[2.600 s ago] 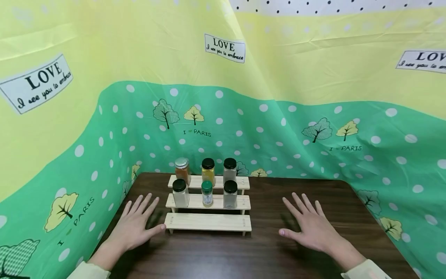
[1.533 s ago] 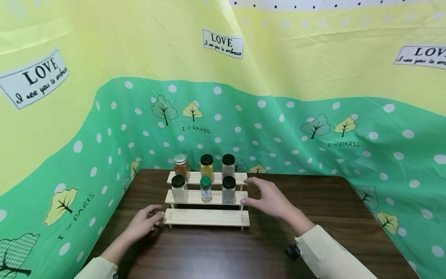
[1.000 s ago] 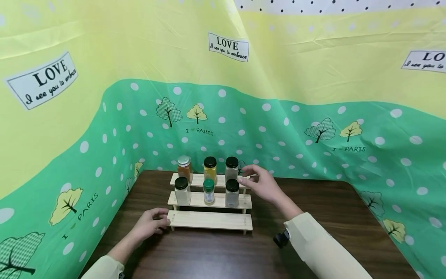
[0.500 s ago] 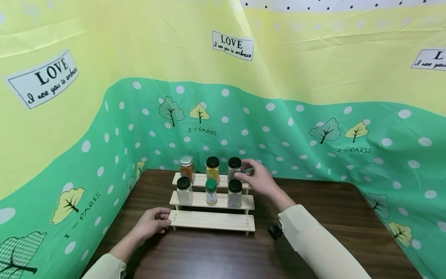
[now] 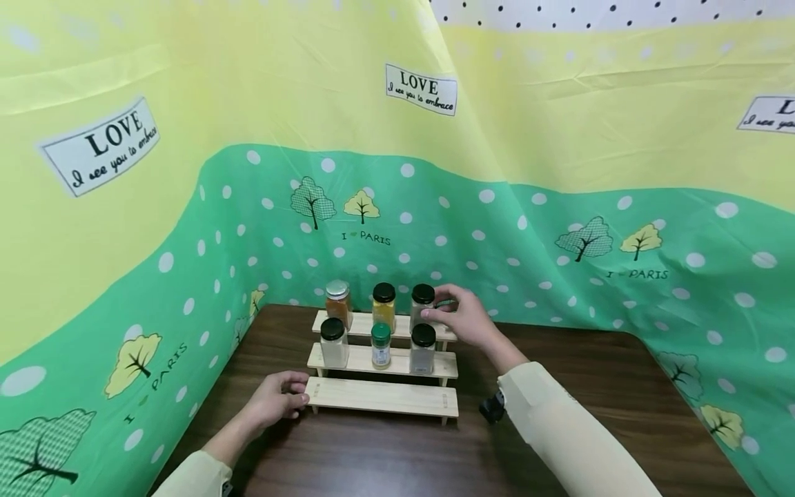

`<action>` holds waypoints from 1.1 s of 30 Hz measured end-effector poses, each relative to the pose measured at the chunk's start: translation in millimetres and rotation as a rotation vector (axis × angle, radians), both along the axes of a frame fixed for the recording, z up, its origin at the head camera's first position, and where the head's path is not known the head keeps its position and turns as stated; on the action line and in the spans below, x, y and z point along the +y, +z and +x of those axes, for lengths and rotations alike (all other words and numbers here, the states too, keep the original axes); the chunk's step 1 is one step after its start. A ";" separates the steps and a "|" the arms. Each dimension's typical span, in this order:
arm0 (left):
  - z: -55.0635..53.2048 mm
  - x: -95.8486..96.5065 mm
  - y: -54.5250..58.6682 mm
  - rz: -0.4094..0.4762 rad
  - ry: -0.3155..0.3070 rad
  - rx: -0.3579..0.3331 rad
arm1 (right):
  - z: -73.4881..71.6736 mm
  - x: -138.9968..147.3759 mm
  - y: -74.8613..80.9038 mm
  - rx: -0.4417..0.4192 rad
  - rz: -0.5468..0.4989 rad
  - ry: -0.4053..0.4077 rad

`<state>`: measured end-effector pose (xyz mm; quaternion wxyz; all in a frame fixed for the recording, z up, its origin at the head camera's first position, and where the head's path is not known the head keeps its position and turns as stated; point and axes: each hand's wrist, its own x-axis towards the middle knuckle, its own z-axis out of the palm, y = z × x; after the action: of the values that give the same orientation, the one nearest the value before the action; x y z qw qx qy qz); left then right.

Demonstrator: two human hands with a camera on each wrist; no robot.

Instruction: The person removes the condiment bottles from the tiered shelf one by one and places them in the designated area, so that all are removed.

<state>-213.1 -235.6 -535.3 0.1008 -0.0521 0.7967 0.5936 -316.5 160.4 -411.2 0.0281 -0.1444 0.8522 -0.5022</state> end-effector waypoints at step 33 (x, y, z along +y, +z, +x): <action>1.8 8.6 11.5 -0.021 0.065 -0.066 | 17.3 100.9 -9.7 0.072 0.114 -0.135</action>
<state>-211.4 -227.1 -523.8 0.1074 -0.0986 0.7971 0.5859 -299.1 261.2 -420.9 -0.0282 -0.1027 0.8876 -0.4481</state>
